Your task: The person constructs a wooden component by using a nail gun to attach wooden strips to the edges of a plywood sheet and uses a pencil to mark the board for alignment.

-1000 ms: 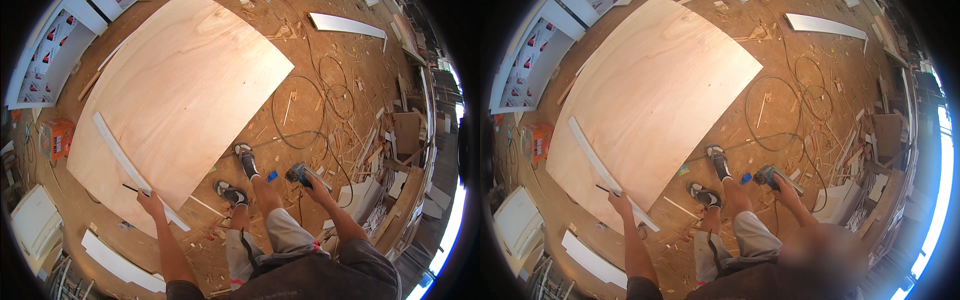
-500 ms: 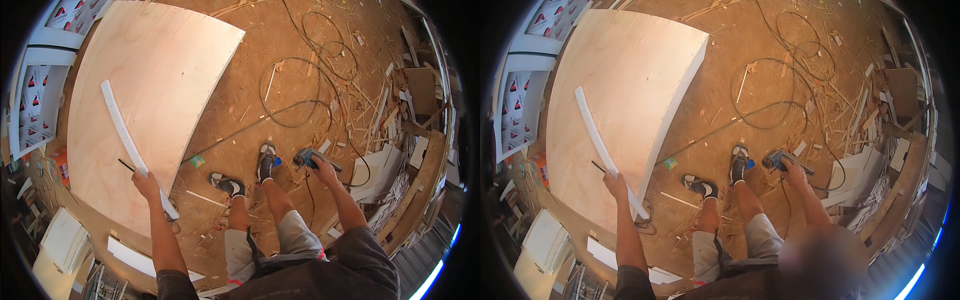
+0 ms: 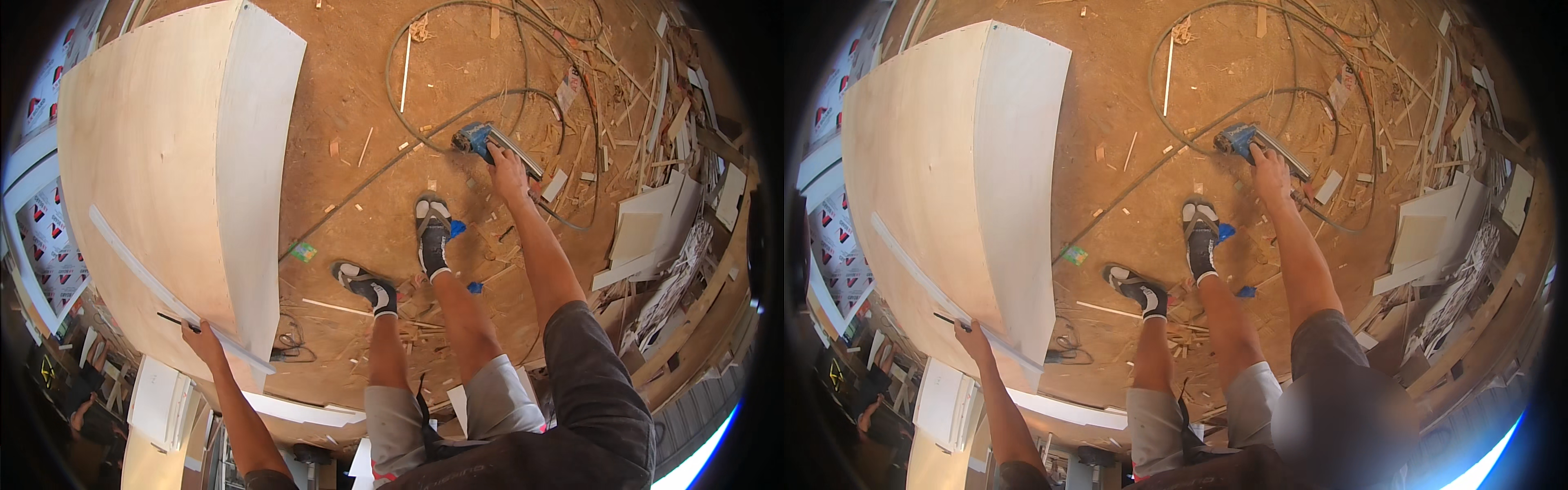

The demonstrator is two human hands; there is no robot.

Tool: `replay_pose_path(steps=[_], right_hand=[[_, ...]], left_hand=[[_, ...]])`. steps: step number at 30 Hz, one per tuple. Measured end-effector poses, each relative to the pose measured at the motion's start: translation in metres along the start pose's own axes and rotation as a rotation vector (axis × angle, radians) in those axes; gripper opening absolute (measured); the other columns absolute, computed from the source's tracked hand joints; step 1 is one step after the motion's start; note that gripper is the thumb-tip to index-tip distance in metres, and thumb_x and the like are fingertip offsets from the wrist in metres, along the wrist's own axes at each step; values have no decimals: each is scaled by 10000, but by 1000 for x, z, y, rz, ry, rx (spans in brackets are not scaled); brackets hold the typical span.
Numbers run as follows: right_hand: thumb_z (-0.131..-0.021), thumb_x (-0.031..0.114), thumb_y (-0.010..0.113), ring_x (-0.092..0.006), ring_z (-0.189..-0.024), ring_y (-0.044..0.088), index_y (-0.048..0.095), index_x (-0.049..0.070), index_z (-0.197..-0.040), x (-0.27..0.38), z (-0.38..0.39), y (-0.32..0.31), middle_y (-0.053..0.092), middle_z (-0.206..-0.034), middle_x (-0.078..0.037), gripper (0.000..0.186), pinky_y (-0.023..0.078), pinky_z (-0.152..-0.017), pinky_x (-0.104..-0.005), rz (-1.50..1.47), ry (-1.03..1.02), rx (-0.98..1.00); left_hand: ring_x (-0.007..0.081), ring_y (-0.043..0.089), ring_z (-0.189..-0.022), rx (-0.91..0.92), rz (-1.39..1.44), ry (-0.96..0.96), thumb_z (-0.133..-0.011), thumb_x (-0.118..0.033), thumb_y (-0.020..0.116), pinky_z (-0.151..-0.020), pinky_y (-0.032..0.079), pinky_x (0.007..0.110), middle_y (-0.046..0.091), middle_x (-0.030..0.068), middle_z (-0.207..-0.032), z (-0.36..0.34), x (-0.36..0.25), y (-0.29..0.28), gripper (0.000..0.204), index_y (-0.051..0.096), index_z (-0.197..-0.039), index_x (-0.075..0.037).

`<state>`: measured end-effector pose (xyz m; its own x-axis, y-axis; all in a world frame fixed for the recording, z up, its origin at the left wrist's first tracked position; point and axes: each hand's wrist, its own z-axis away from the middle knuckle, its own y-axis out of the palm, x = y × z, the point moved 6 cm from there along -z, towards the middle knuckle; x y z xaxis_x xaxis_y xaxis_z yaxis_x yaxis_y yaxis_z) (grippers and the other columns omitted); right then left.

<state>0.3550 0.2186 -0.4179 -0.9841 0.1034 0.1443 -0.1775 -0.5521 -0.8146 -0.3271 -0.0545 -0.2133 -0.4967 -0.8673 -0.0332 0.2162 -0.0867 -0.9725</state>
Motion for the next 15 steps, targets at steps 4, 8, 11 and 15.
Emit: replay_pose_path(steps=[4, 8, 11, 15], right_hand=[[-844, 106, 646, -365, -1129, 533, 534, 145, -1309, -45, 23, 19, 575, -1184, -161, 479, 454, -939, -452, 27, -38, 20], [-819, 39, 623, -424, -1122, 540, 520, 42, -1317, -48, 136, 33, 527, -1274, -259, 508, 448, -948, -474, -264, 27, 270], [-826, 129, 628, -411, -1037, 620, 548, 63, -1295, -81, 242, 23, 635, -1133, -246, 480, 496, -887, -467, -215, 95, 392], [-818, 195, 637, -356, -935, 661, 607, 51, -1180, -28, 334, -42, 680, -1005, -193, 391, 527, -808, -432, -329, 11, 389]], left_hand=[[416, 461, -1244, 56, 22, 4, -859, -195, 599, -1069, 364, 420, 431, 304, -1361, 1, -4, 15, 646, 381, -1382, 117], [422, 440, -1277, -22, 47, -74, -862, -222, 600, -1077, 360, 417, 390, 334, -1410, 4, 5, -28, 712, 328, -1426, 117], [373, 478, -1233, -92, 234, -79, -913, -198, 558, -1054, 370, 399, 413, 292, -1413, 35, -13, -56, 633, 344, -1435, 87], [231, 578, -1117, 1, 593, 93, -995, -113, 463, -963, 446, 335, 568, 177, -1288, 124, -83, -140, 389, 502, -1362, 13]])
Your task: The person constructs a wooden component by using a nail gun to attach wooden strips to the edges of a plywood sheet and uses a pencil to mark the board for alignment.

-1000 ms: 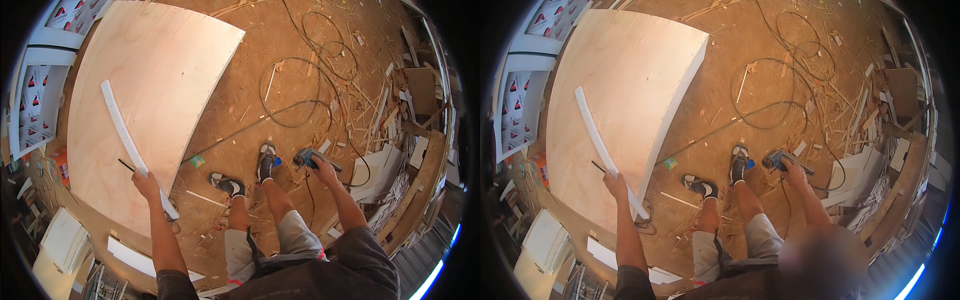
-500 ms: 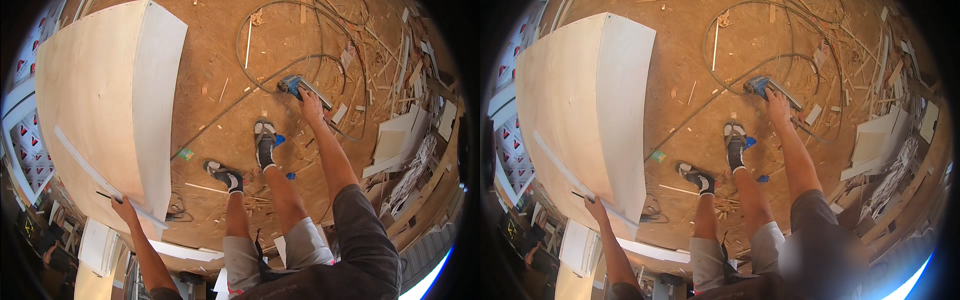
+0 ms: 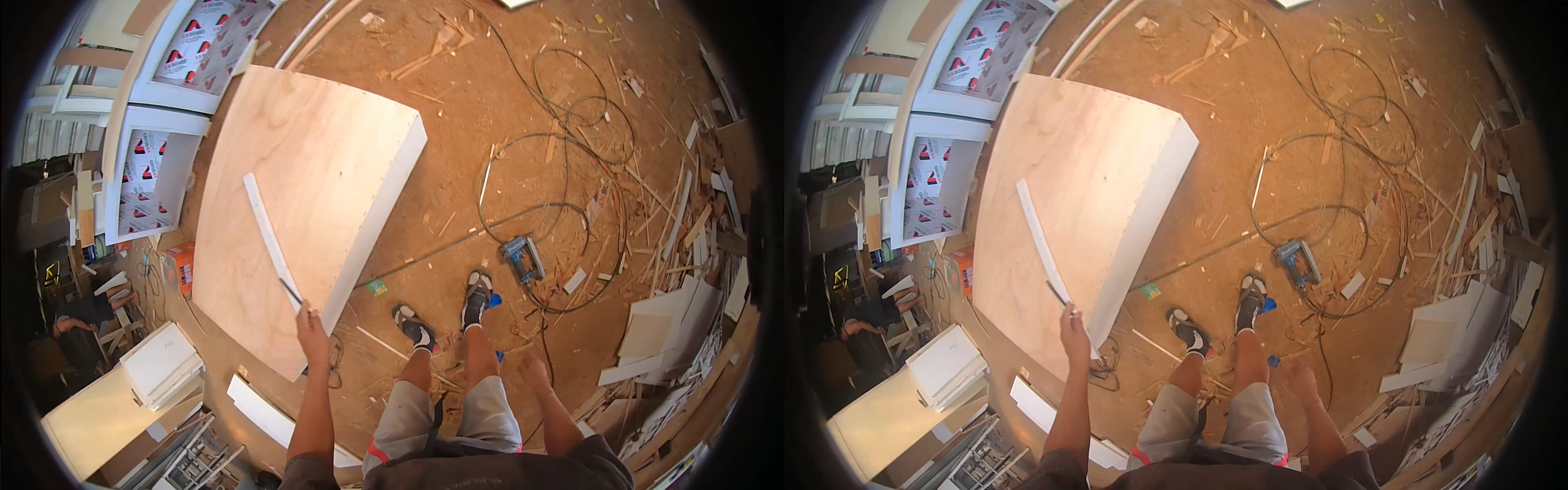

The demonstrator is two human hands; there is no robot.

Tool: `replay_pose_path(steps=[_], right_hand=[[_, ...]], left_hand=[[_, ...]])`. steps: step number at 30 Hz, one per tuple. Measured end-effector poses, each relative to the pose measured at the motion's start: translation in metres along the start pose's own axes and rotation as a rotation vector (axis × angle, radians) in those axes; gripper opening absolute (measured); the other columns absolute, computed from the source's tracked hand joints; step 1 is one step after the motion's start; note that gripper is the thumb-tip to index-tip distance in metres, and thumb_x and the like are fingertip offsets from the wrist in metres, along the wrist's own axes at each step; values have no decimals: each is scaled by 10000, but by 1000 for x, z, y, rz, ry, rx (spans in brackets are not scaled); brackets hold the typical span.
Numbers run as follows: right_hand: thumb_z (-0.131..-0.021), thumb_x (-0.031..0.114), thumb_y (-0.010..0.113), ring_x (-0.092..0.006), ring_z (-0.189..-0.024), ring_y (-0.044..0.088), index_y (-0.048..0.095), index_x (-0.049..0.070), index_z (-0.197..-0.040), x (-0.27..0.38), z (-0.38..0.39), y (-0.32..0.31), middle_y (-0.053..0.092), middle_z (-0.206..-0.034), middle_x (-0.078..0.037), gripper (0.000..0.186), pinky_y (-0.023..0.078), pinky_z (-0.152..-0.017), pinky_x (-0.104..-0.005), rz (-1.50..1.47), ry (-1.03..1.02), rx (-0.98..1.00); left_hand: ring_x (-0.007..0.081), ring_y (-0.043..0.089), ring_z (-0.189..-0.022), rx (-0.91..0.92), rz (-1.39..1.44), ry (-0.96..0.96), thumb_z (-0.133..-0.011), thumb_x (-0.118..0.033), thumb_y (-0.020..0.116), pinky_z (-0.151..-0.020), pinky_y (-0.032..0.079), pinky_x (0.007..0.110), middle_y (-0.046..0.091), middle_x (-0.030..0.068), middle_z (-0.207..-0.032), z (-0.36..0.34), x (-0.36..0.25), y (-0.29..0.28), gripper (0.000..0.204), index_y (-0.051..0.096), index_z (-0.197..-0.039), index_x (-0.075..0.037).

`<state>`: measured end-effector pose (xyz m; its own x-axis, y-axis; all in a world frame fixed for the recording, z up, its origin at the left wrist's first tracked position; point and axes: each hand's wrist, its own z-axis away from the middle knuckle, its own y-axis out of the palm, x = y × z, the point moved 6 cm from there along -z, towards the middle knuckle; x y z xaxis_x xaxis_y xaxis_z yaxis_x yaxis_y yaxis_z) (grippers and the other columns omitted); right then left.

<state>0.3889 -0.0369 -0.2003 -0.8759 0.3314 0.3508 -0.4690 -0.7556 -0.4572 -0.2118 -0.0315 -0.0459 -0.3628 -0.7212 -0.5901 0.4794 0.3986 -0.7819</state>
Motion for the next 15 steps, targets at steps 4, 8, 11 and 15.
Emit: replay_pose_path(steps=[4, 8, 11, 15], right_hand=[[-942, 251, 553, -204, -881, 655, 601, 23, -1219, 154, 83, -55, 676, -993, -106, 362, 526, -798, -340, -539, -224, 79], [-1027, 344, 435, -202, -926, 629, 602, -18, -1202, 350, 193, -136, 657, -1056, -108, 435, 503, -837, -332, -1080, -383, 285], [-1039, 389, 398, -206, -938, 624, 602, -20, -1171, 437, 274, -184, 662, -1058, -115, 476, 501, -840, -347, -985, -546, 292], [-1035, 359, 433, -188, -817, 633, 587, -18, -1034, 479, 292, -224, 659, -913, -127, 407, 522, -776, -333, -1251, -722, 145]], left_hand=[[180, 651, -985, 545, 517, 133, -991, -45, 457, -826, 494, 264, 661, 93, -1066, 131, -154, 20, 303, 598, -1260, -42], [171, 641, -1015, 974, 648, 69, -1011, -73, 441, -879, 497, 302, 624, 95, -1204, 217, -247, -31, 303, 570, -1277, -7], [219, 616, -1070, 986, 667, 300, -1004, -81, 455, -911, 481, 327, 609, 132, -1220, 228, -291, -94, 306, 557, -1280, 1], [324, 542, -1160, 624, 518, 794, -981, -145, 510, -973, 438, 390, 557, 195, -1239, 225, -357, -196, 352, 526, -1296, 9]])
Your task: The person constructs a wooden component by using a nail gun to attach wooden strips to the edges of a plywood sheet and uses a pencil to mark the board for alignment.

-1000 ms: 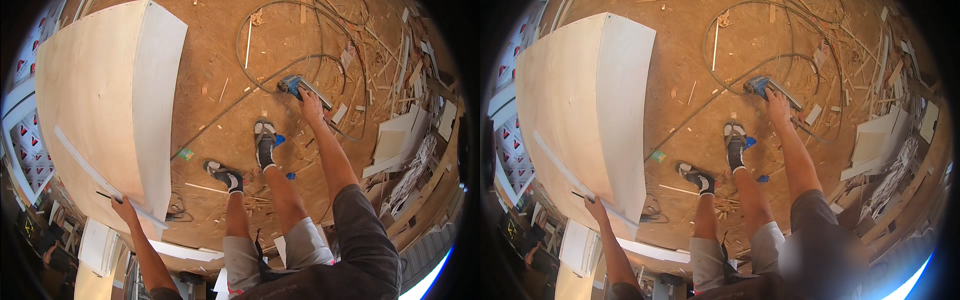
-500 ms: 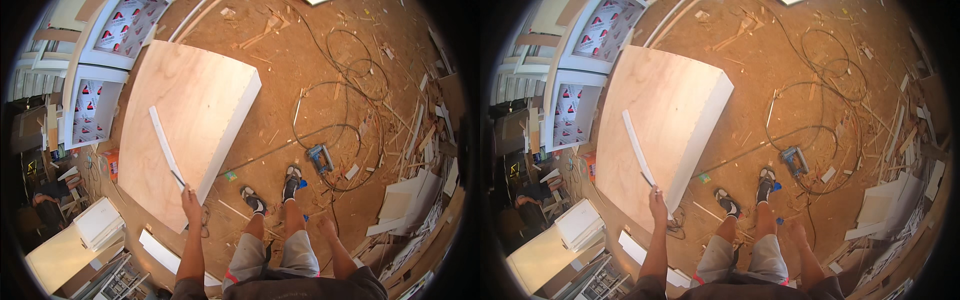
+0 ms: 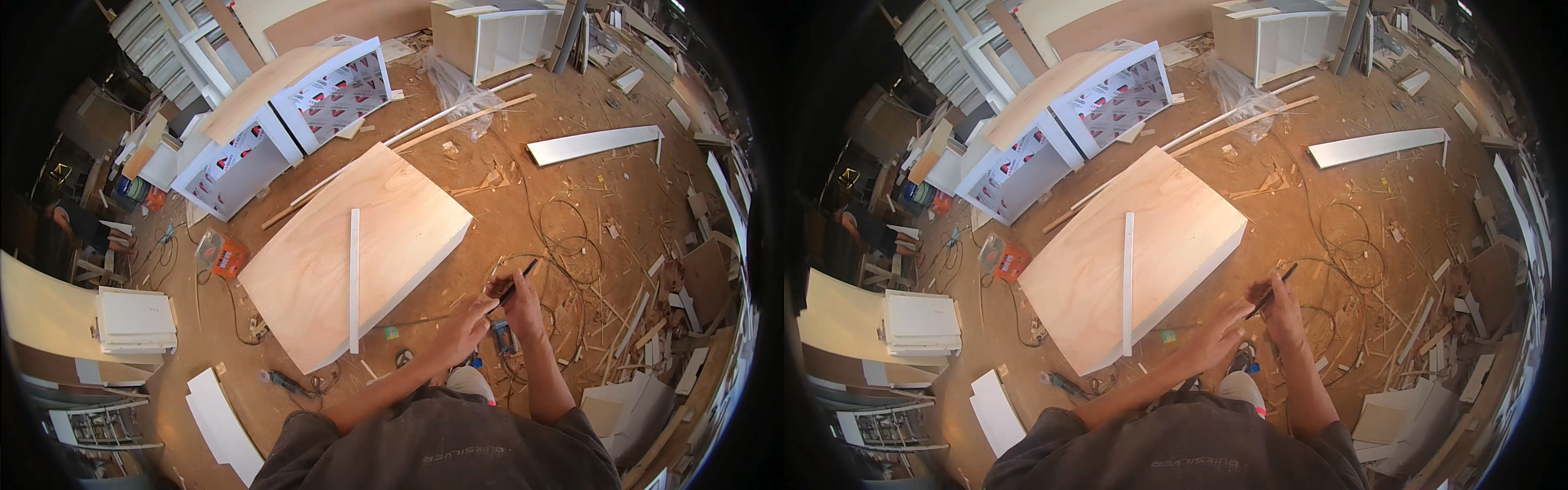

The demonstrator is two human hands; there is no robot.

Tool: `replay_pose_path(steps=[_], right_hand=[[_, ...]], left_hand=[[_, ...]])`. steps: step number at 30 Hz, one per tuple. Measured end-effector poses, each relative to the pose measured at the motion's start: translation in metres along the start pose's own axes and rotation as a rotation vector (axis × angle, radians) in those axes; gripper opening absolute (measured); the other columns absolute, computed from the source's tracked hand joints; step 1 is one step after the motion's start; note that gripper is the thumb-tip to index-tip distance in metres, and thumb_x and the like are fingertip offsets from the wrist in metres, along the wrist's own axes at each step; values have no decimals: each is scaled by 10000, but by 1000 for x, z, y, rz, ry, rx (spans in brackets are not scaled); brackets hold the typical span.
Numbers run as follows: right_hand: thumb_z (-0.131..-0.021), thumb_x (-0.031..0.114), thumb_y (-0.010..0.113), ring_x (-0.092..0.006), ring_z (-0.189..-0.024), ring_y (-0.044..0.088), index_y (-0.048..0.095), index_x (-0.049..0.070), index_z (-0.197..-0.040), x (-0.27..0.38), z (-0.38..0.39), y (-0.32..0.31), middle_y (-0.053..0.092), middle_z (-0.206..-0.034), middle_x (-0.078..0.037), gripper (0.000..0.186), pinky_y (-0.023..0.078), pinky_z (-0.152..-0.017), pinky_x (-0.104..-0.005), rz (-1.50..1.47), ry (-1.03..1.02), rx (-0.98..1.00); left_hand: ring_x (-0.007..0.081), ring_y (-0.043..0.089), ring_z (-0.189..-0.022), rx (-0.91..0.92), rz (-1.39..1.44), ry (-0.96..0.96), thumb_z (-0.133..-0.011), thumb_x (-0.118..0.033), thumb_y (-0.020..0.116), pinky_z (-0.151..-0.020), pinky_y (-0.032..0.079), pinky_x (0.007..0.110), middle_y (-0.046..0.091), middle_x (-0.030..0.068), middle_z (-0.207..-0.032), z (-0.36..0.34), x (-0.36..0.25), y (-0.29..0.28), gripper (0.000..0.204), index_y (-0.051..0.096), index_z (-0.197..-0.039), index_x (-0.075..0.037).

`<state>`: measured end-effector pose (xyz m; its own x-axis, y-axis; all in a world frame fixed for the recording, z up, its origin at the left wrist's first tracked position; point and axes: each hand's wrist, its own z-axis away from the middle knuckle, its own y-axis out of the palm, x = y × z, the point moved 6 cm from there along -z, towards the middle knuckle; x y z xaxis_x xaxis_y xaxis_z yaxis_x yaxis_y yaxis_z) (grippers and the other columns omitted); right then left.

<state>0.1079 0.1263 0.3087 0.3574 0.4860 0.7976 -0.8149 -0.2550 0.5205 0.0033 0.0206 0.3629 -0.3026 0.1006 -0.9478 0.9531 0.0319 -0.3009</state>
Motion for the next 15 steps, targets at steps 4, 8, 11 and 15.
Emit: replay_pose_path(steps=[4, 8, 11, 15], right_hand=[[-1022, 326, 472, -175, -670, 601, 574, -16, -995, 49, -66, -39, 611, -805, -87, 357, 518, -648, -329, 314, -141, -100], [-985, 336, 503, -139, -593, 591, 584, 25, -1012, 61, -97, -43, 584, -706, -57, 323, 464, -555, -302, 1326, -18, -275], [-972, 345, 513, -141, -537, 571, 588, 31, -1042, 82, -115, -104, 580, -687, -57, 331, 441, -510, -315, 1268, -8, -347], [-971, 326, 520, -133, -499, 555, 588, 21, -1018, 88, -118, -73, 586, -687, -52, 316, 409, -453, -294, 1308, -113, -224]], left_hand=[[369, 515, -1117, 437, 198, 327, -969, -244, 538, -962, 422, 438, 524, 205, -1189, 28, -144, 24, 406, 521, -1270, 28], [352, 528, -1018, 462, 245, 680, -960, -228, 513, -906, 437, 438, 535, 192, -1041, 70, -225, 48, 299, 568, -1094, 33], [356, 526, -976, 395, 271, 774, -936, -197, 520, -878, 440, 441, 527, 188, -991, 75, -239, 48, 235, 563, -976, 30], [375, 549, -936, 396, 410, 649, -910, -132, 541, -832, 446, 439, 549, 194, -948, 91, -246, 20, 166, 564, -919, 32]])
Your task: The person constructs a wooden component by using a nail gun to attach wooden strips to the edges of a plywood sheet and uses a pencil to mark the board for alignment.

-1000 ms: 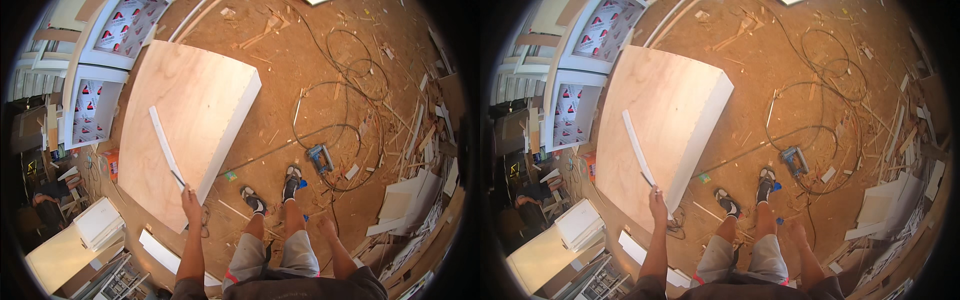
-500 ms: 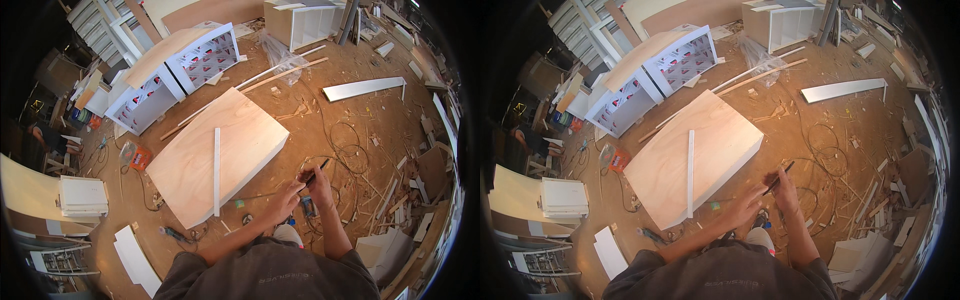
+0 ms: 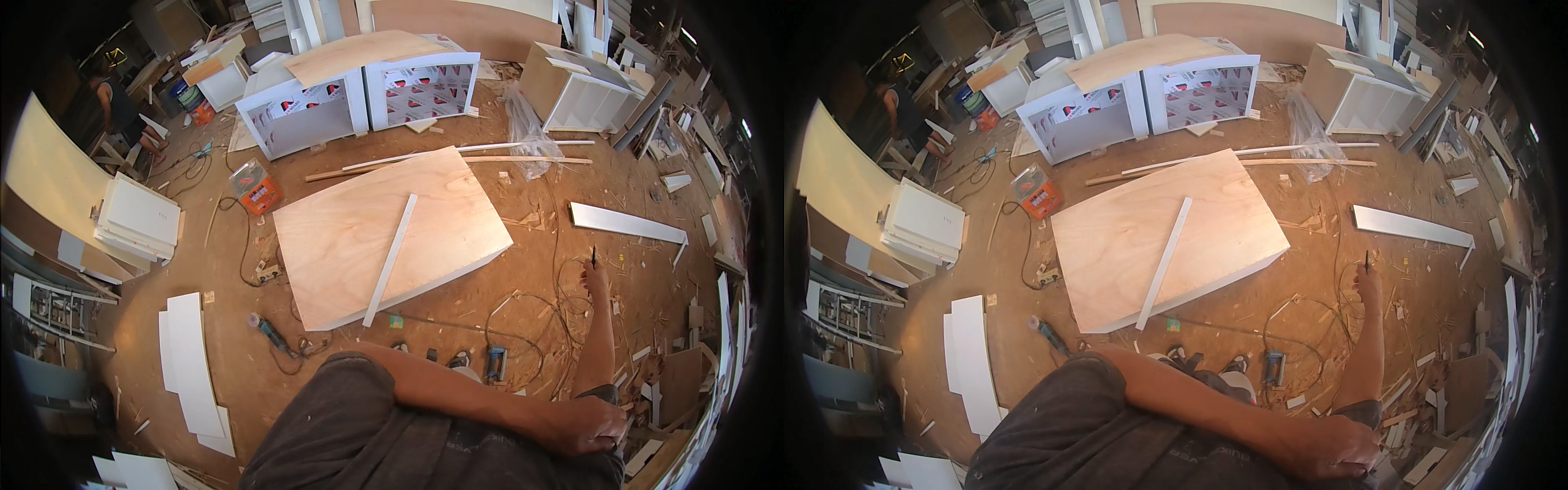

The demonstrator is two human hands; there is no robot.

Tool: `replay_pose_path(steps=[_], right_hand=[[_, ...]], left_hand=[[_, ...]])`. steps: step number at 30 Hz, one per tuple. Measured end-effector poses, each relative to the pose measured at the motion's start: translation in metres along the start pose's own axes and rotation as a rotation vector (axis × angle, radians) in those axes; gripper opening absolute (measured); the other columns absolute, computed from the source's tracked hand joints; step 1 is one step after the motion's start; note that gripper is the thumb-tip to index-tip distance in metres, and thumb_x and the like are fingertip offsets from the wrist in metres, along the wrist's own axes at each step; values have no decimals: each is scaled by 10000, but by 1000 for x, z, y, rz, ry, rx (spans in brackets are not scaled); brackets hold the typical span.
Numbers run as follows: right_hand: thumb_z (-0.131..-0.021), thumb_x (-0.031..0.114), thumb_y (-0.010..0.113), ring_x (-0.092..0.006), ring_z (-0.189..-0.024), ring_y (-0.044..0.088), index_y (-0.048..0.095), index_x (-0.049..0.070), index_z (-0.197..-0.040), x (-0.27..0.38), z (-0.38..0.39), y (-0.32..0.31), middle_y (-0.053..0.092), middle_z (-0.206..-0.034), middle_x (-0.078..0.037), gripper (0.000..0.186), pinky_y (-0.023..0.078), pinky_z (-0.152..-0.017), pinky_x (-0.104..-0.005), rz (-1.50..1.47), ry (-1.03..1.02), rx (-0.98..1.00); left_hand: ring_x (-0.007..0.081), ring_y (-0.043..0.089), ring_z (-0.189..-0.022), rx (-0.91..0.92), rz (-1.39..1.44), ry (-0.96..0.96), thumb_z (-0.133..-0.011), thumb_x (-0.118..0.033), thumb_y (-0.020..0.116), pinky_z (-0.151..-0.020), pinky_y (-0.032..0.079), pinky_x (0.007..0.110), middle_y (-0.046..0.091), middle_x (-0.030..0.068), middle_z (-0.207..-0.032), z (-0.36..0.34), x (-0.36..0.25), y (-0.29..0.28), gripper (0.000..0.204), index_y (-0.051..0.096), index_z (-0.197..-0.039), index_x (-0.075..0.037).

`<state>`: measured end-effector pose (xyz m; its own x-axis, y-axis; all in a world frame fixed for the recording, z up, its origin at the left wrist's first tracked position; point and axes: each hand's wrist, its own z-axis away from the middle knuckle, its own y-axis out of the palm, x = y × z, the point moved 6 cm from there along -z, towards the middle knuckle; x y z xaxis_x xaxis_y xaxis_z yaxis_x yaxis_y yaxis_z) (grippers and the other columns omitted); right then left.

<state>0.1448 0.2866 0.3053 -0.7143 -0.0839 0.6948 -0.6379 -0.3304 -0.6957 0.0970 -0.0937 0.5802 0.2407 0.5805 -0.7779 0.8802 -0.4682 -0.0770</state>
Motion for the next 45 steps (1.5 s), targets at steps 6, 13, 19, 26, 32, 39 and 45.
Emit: replay_pose_path(steps=[6, 13, 19, 26, 32, 39, 45], right_hand=[[-967, 327, 518, -122, -508, 571, 594, 27, -999, 44, -22, -55, 594, -687, -49, 312, 427, -462, -288, 1, -123, -58], [-954, 325, 498, -164, -557, 615, 611, -5, -1010, 47, -3, -38, 621, -700, -83, 353, 479, -520, -321, 31, -106, -51], [-955, 355, 525, -160, -567, 621, 620, 2, -1033, 34, 19, -13, 622, -702, -83, 373, 486, -539, -323, 21, -58, 4], [-952, 384, 530, -157, -556, 612, 595, 12, -1101, -9, 43, -27, 622, -704, -67, 407, 475, -529, -327, 76, 53, -49], [-966, 351, 499, -287, -669, 646, 560, 3, -1142, -46, 70, -9, 646, -811, -162, 394, 502, -620, -399, 258, 129, -101], [-919, 270, 497, -462, -967, 617, 610, -4, -1113, -137, 202, 39, 651, -1004, -289, 355, 474, -833, -521, 163, 265, -145], [-908, 250, 498, -427, -1006, 636, 569, 57, -1199, -212, 416, 81, 660, -1064, -272, 356, 489, -866, -511, 58, 641, -160]], left_hand=[[363, 569, -859, 13, 222, 97, -932, -95, 558, -758, 446, 406, 562, 186, -891, 4, -54, -8, 127, 546, -921, 30], [333, 517, -751, -161, 164, 87, -981, -66, 470, -689, 409, 409, 498, 166, -840, -11, -32, -9, 87, 420, -936, -11], [310, 589, -830, 25, 496, 117, -999, -71, 463, -668, 432, 363, 565, 187, -866, -9, -10, 31, 104, 438, -962, 23], [311, 494, -793, -73, 109, 1, -994, -122, 502, -729, 408, 401, 497, 159, -871, 2, -32, -14, 144, 425, -935, -15], [324, 534, -821, 177, 418, -306, -1011, -134, 475, -750, 424, 413, 497, 163, -869, 5, -59, -11, 137, 422, -985, -11], [216, 560, -972, 297, 135, -449, -1013, -182, 495, -915, 431, 344, 603, 99, -1090, 24, 7, -38, 241, 497, -1200, -31], [177, 609, -884, -188, -209, -1246, -933, -139, 479, -767, 480, 293, 605, 117, -987, 232, 241, -129, 277, 515, -1161, 15]])
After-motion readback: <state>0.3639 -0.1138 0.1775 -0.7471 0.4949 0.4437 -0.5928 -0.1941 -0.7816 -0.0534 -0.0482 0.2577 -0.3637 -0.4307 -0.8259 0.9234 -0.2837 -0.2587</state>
